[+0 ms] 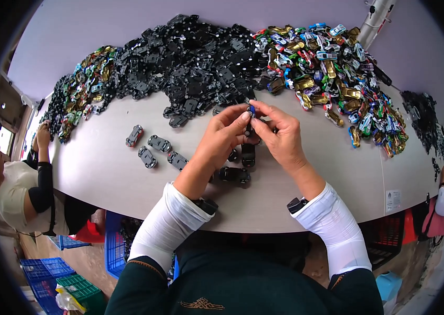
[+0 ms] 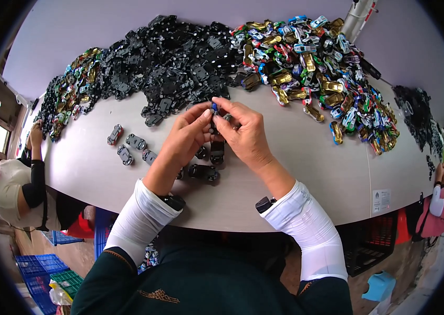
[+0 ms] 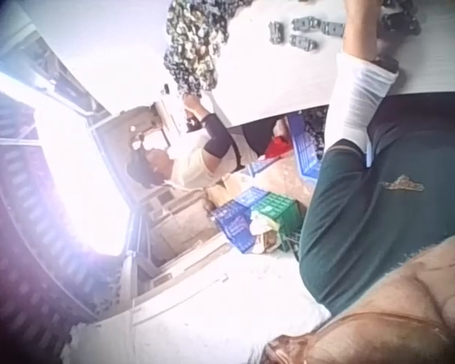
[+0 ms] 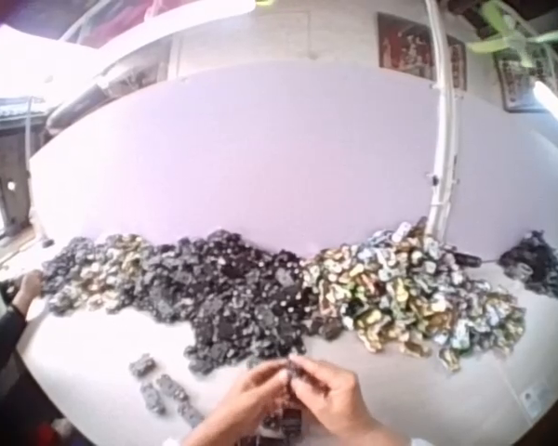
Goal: Manually assemble components of small toy cars at a production table.
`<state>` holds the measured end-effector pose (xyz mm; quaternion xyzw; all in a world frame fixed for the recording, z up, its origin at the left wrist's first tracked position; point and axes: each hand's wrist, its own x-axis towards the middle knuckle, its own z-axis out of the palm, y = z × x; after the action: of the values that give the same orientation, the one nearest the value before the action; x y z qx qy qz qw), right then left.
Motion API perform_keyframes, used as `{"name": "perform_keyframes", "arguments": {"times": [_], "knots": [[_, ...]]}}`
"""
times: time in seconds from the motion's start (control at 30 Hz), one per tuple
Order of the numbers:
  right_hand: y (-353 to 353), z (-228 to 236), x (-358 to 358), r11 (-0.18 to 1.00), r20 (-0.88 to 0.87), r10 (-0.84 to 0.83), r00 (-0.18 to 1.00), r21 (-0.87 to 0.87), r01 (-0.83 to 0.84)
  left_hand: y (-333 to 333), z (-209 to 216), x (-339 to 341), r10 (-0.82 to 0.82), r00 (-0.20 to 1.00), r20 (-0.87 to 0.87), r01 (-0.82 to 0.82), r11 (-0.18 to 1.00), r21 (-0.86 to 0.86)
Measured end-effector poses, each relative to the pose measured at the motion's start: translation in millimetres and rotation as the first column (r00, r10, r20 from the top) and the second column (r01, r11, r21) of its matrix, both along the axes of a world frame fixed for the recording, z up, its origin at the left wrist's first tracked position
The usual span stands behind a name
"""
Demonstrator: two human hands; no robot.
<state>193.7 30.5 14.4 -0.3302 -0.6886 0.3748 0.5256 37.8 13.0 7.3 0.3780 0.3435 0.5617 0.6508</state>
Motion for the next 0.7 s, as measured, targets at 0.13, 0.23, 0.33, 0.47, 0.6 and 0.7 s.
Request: {"name": "perform_keyframes", "arguments": {"times": [0.13,0.23,0.33,0.47,0.6,0.7], "knots": [[11,-1,9,0.939,-0.13,-0.145,0.981,-0.331,0.095,5,-8,-12,-0.091,0.995,-0.047,0.087,0.993,-0.077],[17,6,28,0.716,-0.217,-0.029,0.976,-0.686,-0.131,7,-6,-15,-0.017,0.991,-0.129,0.017,1.0,-0.002],[20,4,28,0.599,-0.312,0.04,0.949,-0.753,-0.273,6,-4,-13,-0.001,0.997,-0.076,-0.007,0.994,-0.105],[18,1,28,0.498,-0.438,0.181,0.881,-0.731,-0.466,5,-2,-14,-0.079,0.995,-0.063,0.068,0.984,-0.163],[19,-5,27,0.517,-0.334,0.231,0.914,-0.753,-0.406,3,-1,-10,-0.055,0.974,-0.22,0.026,0.991,-0.133],[13,3,24,0.584,-0.247,0.235,0.94,-0.737,-0.34,1,1,-10,-0.117,0.971,-0.209,0.1,0.991,-0.089]]}}
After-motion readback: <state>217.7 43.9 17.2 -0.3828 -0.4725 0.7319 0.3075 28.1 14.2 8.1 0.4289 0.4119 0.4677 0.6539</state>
